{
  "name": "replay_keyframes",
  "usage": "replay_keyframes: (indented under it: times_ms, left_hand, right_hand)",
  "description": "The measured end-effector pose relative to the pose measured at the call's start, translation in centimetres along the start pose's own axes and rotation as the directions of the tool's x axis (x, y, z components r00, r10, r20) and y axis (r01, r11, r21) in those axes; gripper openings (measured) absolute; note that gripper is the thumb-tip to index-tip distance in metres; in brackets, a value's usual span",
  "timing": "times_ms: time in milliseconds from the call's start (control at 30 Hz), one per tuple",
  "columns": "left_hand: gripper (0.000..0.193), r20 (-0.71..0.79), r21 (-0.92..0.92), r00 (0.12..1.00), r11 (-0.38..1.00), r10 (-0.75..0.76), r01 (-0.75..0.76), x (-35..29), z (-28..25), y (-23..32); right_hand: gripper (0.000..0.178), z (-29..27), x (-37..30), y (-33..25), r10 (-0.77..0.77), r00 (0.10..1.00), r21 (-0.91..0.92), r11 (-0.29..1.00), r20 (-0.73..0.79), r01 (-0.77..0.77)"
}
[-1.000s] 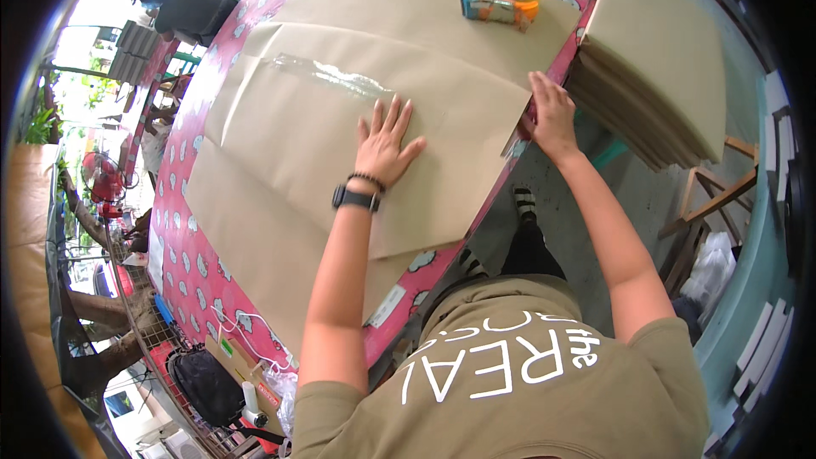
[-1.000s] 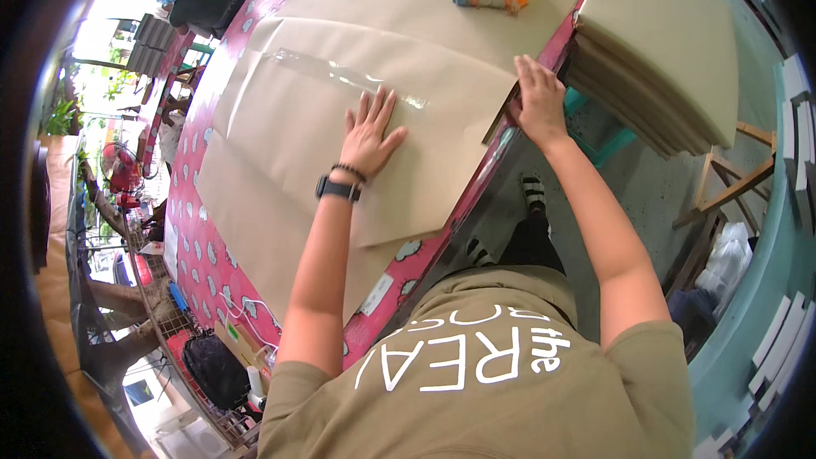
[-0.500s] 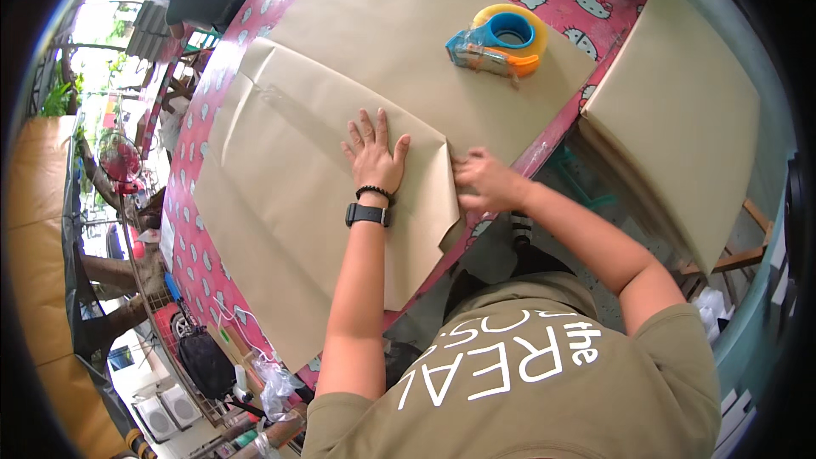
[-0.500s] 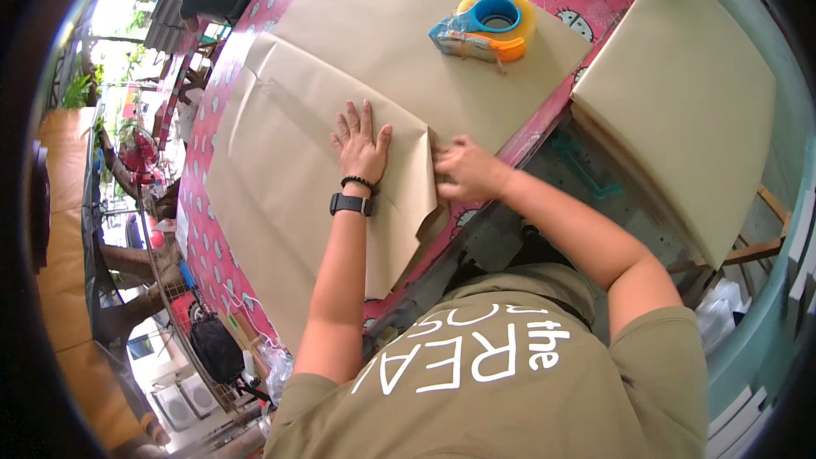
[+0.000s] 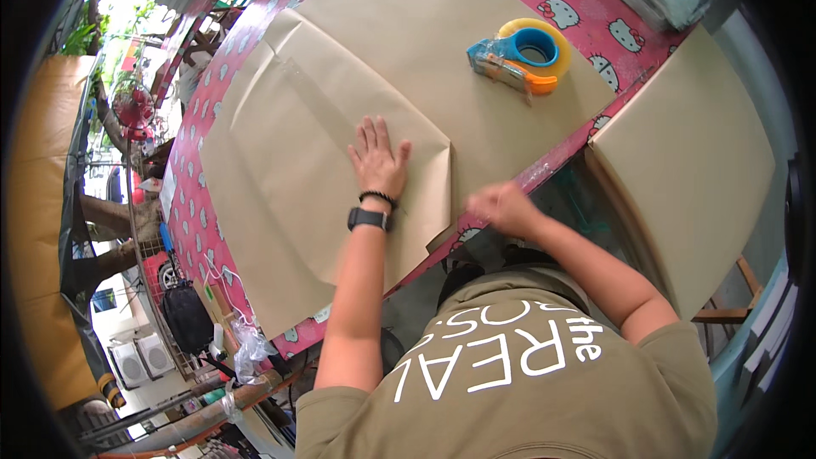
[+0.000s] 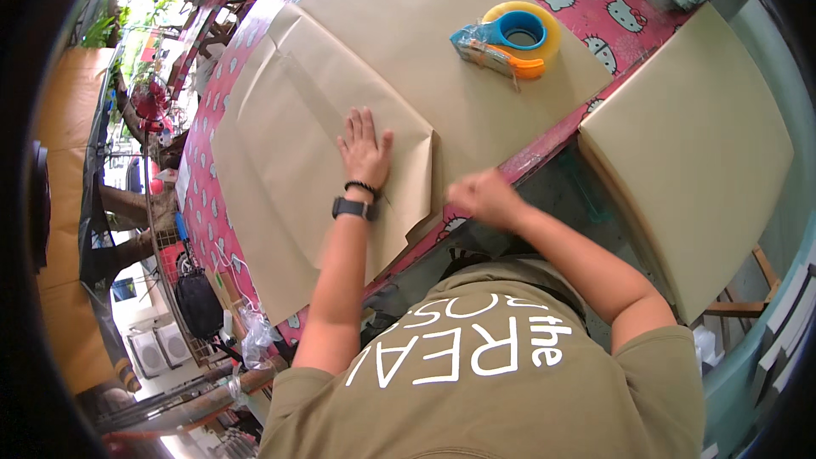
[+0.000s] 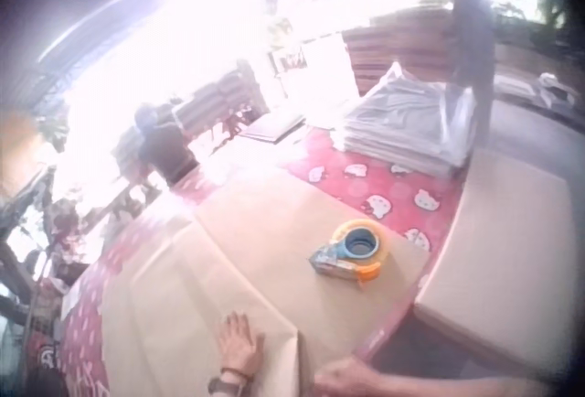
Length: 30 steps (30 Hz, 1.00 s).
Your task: The person wraps an object in brown paper by folding the paper around it and securing the folds with a tape dispenser. They then pick up a packaged item from a stack, place it onto another piece of paper, and begin folding the paper to wrap it.
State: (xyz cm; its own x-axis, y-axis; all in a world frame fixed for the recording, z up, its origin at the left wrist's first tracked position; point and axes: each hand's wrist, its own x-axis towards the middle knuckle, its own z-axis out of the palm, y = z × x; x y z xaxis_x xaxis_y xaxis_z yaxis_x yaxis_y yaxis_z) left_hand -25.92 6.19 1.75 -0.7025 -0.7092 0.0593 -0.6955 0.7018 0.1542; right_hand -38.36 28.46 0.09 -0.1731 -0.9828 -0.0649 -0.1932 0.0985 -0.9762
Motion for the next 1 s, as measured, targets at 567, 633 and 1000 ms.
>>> replay_keyframes:
  times_ms: [567, 633, 1000]
  left_hand:
    - [0.066, -0.090, 0.084, 0.996, 0.996, -0.008, 0.016, -5.1, 0.2, 2.4]
    - [0.065, -0.090, 0.072, 0.996, 0.997, -0.026, 0.032, -5.5, 0.5, 1.8]
    - [0.051, -0.570, -0.393, 0.563, 0.800, -0.599, 0.453, -12.8, -2.1, -14.1]
  right_hand:
    - [0.031, 2.3, 5.9, 1.1, 0.431, 0.902, 0.643, 0.699, -0.031, -0.312]
    - [0.029, 4.7, 2.0, 0.9, 0.408, 0.912, 0.481, 0.792, 0.037, -0.374]
    - [0.034, -3.1, 8.5, 1.9, -0.124, 0.768, -0.217, 0.976, -0.629, -0.021]
